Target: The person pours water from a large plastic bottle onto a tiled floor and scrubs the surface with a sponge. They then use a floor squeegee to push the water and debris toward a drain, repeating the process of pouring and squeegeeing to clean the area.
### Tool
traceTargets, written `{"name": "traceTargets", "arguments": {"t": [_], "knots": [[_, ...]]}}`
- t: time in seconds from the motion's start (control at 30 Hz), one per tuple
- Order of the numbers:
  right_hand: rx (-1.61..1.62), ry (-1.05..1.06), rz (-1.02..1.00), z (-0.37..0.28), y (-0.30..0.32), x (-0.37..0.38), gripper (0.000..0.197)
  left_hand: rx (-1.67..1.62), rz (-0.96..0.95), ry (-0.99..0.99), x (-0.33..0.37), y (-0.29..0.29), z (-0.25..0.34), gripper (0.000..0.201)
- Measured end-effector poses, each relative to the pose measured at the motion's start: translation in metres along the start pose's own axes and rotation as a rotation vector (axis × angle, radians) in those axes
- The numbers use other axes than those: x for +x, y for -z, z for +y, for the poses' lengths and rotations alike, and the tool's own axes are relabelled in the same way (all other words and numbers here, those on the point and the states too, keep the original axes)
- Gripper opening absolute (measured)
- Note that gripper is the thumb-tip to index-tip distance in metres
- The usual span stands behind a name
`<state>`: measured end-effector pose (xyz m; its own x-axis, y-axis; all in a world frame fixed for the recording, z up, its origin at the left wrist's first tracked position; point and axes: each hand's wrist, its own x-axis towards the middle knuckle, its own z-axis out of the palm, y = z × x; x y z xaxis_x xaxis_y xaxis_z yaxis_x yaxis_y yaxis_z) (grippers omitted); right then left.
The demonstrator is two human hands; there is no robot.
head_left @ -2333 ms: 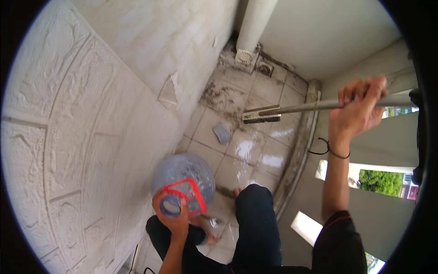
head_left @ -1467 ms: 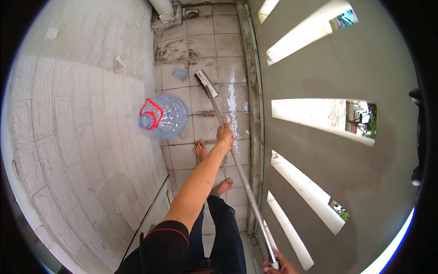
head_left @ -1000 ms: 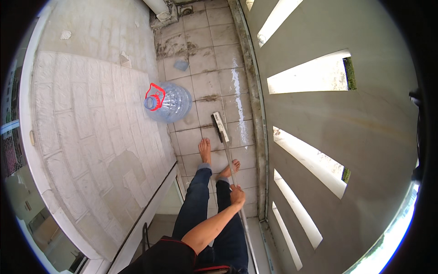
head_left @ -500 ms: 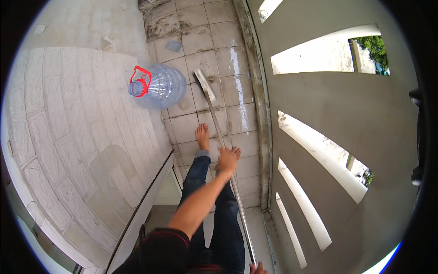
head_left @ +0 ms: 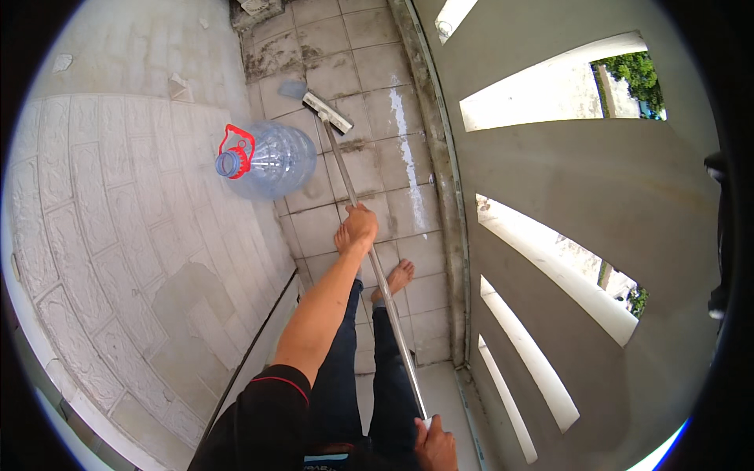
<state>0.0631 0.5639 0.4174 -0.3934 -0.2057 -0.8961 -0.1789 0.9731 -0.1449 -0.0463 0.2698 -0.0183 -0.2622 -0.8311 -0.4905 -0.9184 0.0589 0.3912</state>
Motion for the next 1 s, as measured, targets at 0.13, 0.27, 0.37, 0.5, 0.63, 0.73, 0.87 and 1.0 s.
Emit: {"name": "traceTargets", "arguments": {"t": [0.13,0.27,0.37,0.5,0.63,0.73,0.87,1.0], "knots": [[-0.066,0.042,-0.075,0.025,-0.004,-0.086,0.051,-0.175,-0.286,0.230,-0.064,-0.025,-0.029,0.047],[0.037,-0.341,-0.217,0.040,0.011,-0.135,0.055,-0.106,-0.447,0.276,-0.152,-0.017,-0.016,0.045],[0.180,-0.153,-0.107,0.009,0.009,-0.048,0.038,-0.068,-0.387,0.265,-0.070,0.001,0.033,0.037],[0.200,-0.064,0.043,-0.032,0.015,0.081,0.031,-0.237,-0.151,0.113,0.085,0.005,0.095,0.042],[0.198,-0.134,0.043,-0.013,0.024,0.025,0.035,0.054,-0.274,-0.035,0.018,-0.021,0.057,0.042],[0.081,-0.082,0.003,0.008,0.020,-0.086,0.040,0.171,-0.392,0.012,-0.094,-0.037,-0.002,0.042],[0.285,-0.363,-0.136,0.013,0.036,-0.082,0.040,-0.001,-0.347,0.198,-0.107,-0.047,-0.004,0.038],[0.333,-0.081,0.096,-0.035,0.043,0.062,0.035,-0.042,-0.214,-0.099,0.057,-0.036,0.085,0.044]]}}
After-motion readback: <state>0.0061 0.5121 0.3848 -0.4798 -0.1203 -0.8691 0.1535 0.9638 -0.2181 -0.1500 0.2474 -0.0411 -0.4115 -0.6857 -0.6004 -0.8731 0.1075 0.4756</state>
